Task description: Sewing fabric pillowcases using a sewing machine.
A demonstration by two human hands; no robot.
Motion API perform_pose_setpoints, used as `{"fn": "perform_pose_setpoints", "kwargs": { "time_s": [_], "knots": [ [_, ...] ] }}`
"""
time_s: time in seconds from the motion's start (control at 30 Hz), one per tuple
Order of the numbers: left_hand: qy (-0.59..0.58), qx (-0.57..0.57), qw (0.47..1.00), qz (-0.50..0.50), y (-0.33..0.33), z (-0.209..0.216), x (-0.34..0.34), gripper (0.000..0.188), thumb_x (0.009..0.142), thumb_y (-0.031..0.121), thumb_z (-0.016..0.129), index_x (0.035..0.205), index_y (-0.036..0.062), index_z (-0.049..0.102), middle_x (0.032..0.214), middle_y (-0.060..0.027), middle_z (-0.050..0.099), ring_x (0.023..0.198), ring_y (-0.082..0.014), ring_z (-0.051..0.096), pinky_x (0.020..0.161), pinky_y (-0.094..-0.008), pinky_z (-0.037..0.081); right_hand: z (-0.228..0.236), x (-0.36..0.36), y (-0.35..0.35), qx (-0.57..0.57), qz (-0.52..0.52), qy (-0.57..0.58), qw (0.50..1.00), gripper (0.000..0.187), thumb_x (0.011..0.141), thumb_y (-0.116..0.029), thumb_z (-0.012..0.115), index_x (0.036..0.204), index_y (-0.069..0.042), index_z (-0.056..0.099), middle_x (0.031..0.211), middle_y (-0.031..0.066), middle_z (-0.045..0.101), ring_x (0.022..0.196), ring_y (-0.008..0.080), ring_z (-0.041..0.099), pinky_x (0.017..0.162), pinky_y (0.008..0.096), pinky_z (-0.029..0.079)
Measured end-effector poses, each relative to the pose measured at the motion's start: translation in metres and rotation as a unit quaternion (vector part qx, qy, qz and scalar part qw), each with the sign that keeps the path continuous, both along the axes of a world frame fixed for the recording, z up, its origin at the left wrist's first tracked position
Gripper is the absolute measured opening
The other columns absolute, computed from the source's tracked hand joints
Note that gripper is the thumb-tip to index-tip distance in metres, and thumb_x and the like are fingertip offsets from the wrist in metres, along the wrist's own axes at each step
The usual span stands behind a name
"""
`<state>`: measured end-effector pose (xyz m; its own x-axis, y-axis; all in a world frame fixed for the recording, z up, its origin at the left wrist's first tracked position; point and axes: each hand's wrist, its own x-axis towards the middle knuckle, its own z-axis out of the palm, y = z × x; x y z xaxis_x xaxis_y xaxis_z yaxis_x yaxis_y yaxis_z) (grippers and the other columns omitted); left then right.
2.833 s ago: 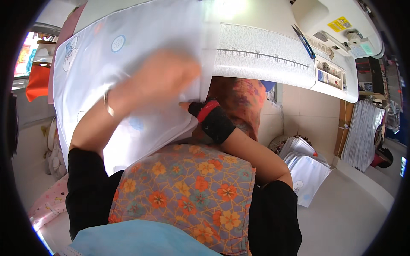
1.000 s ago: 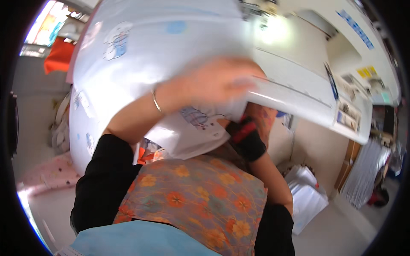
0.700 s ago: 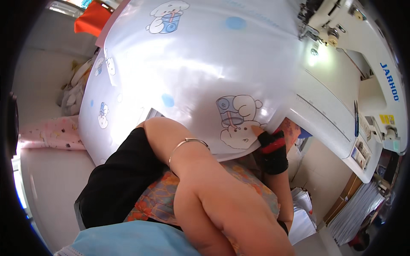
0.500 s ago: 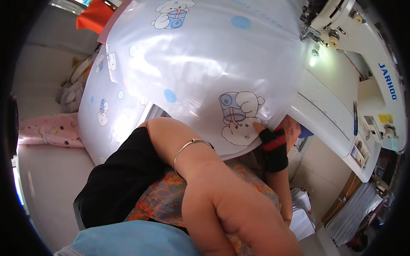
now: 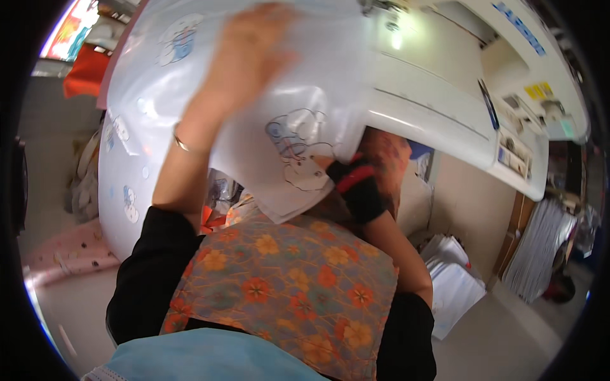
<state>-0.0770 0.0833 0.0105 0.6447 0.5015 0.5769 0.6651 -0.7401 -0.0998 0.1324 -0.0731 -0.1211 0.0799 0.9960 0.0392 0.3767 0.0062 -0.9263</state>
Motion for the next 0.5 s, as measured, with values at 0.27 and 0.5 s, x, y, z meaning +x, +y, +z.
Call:
{"fn": "perform_pose_setpoints", "kwargs": {
  "time_s": [0.27, 0.5],
  "knots": [
    [0.012, -0.113, 0.993, 0.021, 0.030, -0.074, 0.013, 0.055, 0.092, 0.046, 0.056, 0.133, 0.0091, 0.055, 0.141, -0.0173, 0.050, 0.134, -0.0352, 0.043, 0.106, -0.0570, 0.034, 0.029, -0.001, -0.009, -0.169, 0.090, 0.241, 0.951, 0.032, 0.089, -0.019, 0.070, 0.117, -0.003, 0.066, 0.107, 0.0112, 0.071, 0.101, 0.0188, 0.065, 0.089, 0.0339, 0.051],
    [-0.013, -0.083, 0.996, -0.007, 0.026, -0.071, 0.061, 0.046, 0.089, 0.040, 0.060, 0.122, 0.0084, 0.061, 0.132, -0.0143, 0.056, 0.127, -0.0322, 0.048, 0.101, -0.0558, 0.038, 0.037, 0.002, 0.003, -0.150, 0.091, 0.194, 0.965, 0.032, 0.087, -0.020, 0.071, 0.114, -0.003, 0.068, 0.105, 0.0102, 0.072, 0.100, 0.0209, 0.066, 0.089, 0.0345, 0.051]
  ]
}}
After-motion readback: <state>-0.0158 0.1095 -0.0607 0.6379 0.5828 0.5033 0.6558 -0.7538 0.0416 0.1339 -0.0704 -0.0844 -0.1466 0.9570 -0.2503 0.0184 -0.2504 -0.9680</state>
